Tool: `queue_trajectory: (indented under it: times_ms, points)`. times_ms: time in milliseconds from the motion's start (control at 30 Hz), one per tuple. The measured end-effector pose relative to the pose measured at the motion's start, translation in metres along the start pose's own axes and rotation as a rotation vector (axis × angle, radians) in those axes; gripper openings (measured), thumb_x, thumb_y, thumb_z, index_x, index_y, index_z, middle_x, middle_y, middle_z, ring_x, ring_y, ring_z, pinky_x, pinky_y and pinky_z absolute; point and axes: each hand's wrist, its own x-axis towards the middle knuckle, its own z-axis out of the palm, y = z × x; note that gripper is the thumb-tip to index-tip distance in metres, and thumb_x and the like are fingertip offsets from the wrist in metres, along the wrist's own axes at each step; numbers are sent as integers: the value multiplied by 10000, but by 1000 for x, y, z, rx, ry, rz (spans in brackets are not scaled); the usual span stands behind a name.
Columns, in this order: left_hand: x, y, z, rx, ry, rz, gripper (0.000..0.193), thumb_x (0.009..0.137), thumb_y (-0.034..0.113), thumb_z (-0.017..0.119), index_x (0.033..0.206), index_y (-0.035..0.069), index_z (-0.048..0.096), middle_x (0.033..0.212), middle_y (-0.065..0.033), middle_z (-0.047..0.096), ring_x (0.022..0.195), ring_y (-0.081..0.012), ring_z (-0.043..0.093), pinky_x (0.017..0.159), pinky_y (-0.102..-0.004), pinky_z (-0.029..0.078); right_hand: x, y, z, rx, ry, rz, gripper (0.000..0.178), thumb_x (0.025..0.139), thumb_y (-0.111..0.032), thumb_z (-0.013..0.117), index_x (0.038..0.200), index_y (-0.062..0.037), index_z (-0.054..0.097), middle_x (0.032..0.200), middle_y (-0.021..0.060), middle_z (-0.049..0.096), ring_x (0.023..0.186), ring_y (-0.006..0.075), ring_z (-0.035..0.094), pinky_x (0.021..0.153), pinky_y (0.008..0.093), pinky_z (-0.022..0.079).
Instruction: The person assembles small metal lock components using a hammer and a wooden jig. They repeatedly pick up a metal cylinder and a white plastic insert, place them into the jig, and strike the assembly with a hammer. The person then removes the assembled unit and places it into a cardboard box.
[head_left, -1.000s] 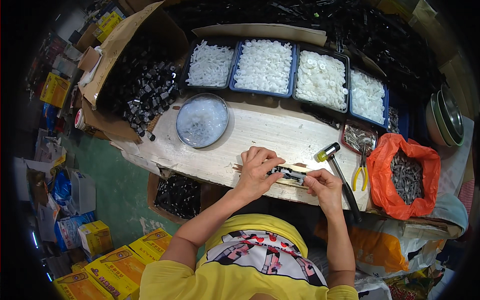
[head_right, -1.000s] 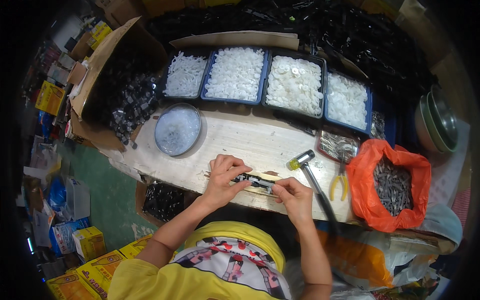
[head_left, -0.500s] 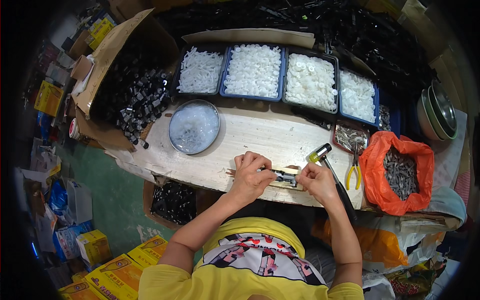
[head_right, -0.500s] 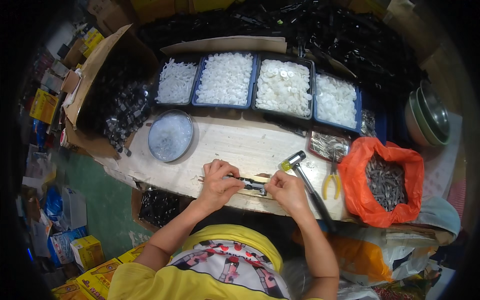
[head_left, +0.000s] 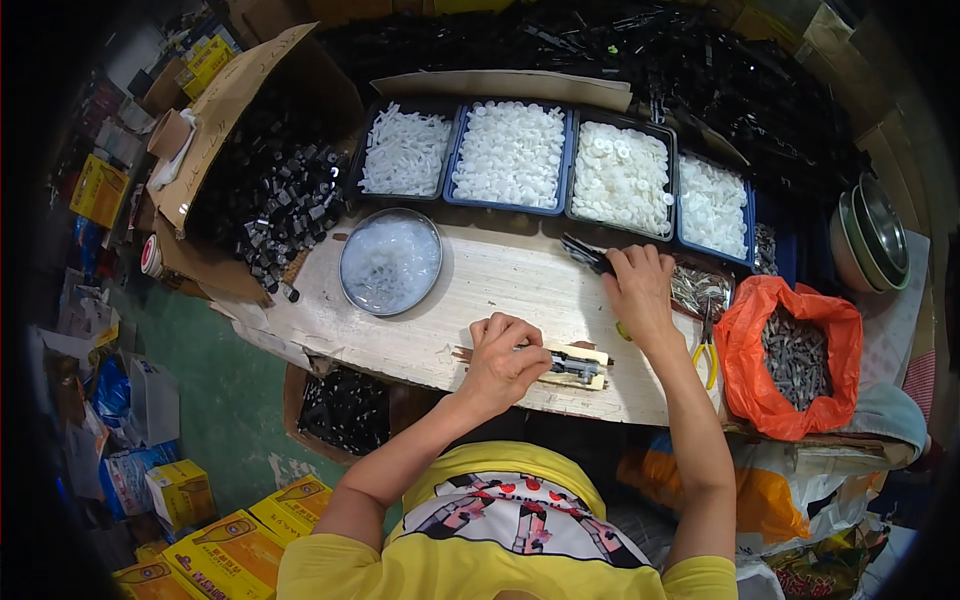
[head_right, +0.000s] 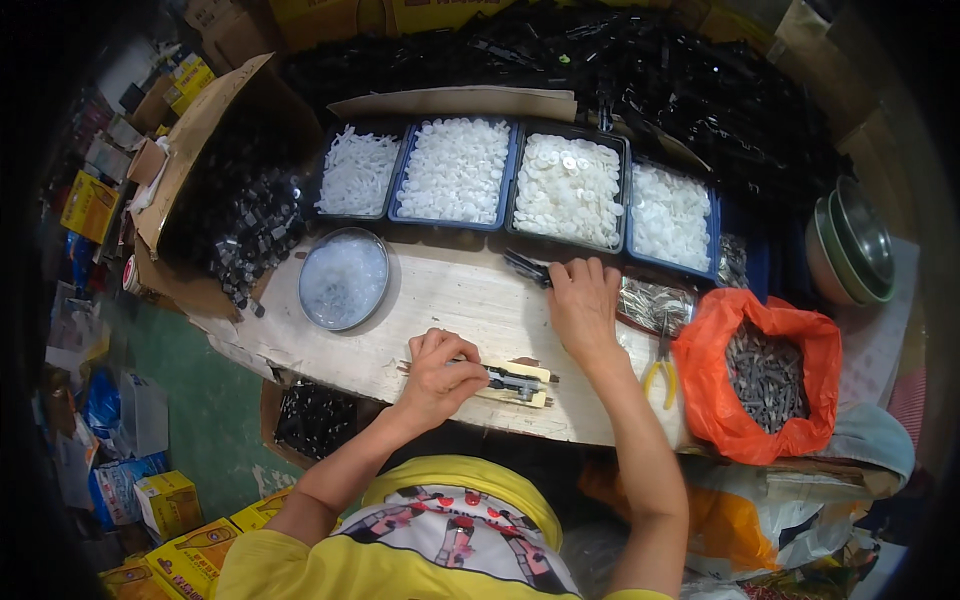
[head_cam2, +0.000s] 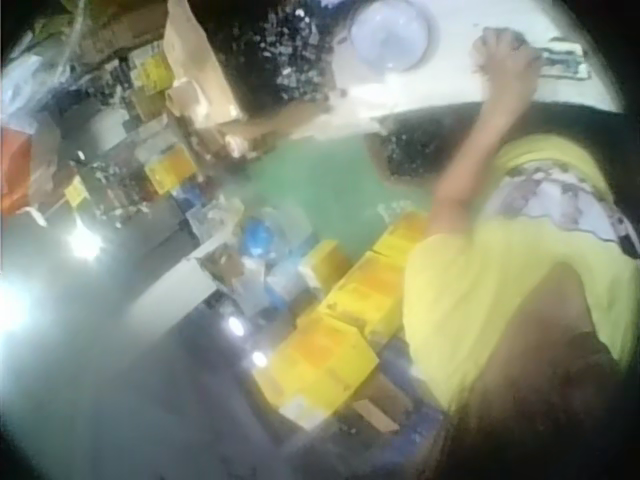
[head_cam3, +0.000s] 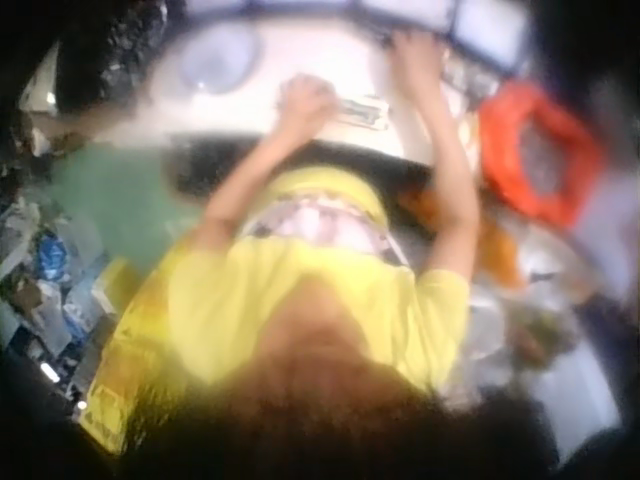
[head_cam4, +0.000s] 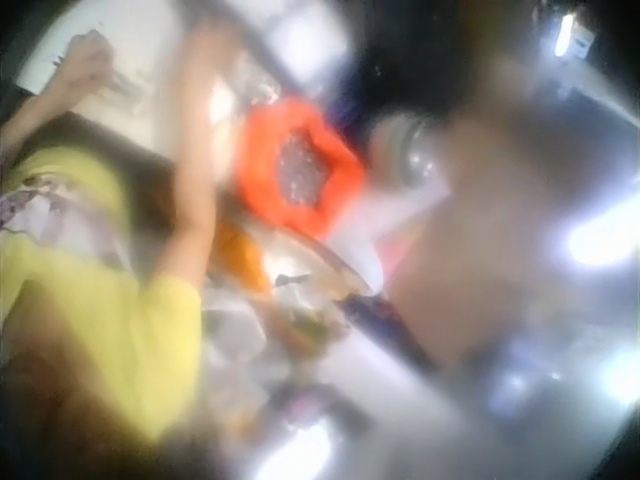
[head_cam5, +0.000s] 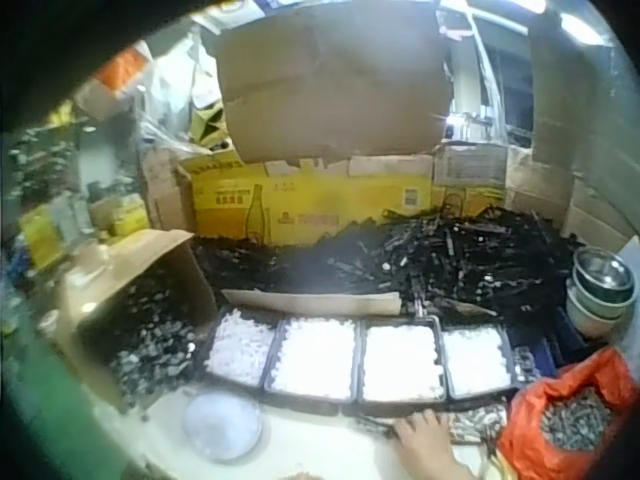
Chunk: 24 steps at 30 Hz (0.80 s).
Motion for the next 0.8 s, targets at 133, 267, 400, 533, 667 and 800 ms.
queue_trajectory:
  times_ms: [133,267,400,533,667,800]
  points:
    - [13,11,-11,-129,171,-114,280,675,73,704,942,45,627,922,-58,589,789,-196,538,750,-307,370,-13,-26,-26,979,-159,345,368,732,-76,660,1075,-5,550,913,78,578,718,149,531,652,264,434]
    - [20,16,-7,-237,179,-71,418,702,18,684,1104,1,568,976,-140,590,771,-222,564,700,-285,462,-33,-59,-33,1531,-226,527,318,811,-90,616,1093,22,520,927,31,568,812,89,526,758,225,437]
    - [15,15,-19,-185,101,25,399,691,31,681,1077,10,581,968,-116,592,782,-228,554,720,-310,426,-46,-61,-45,1552,-301,553,208,857,-77,544,1040,23,547,908,26,568,835,86,521,763,221,433]
    - [5,9,-33,37,-39,126,368,652,39,680,1013,32,603,966,-66,594,817,-213,524,754,-333,353,-68,-37,-54,1043,-46,481,136,845,-77,541,933,17,585,915,56,590,887,138,533,776,273,418]
    - [-1,2,-26,223,-114,191,332,631,31,662,959,48,613,974,-35,587,827,-199,500,775,-352,313,-94,-13,-49,590,81,435,99,819,-54,549,883,3,599,871,95,578,834,226,521,739,310,403]
    - [-1,2,-25,304,-190,213,343,625,1,618,963,59,618,974,-39,576,835,-212,491,782,-371,312,-111,-7,-46,353,45,395,126,783,-57,575,902,-18,590,889,104,559,841,262,492,738,343,361]
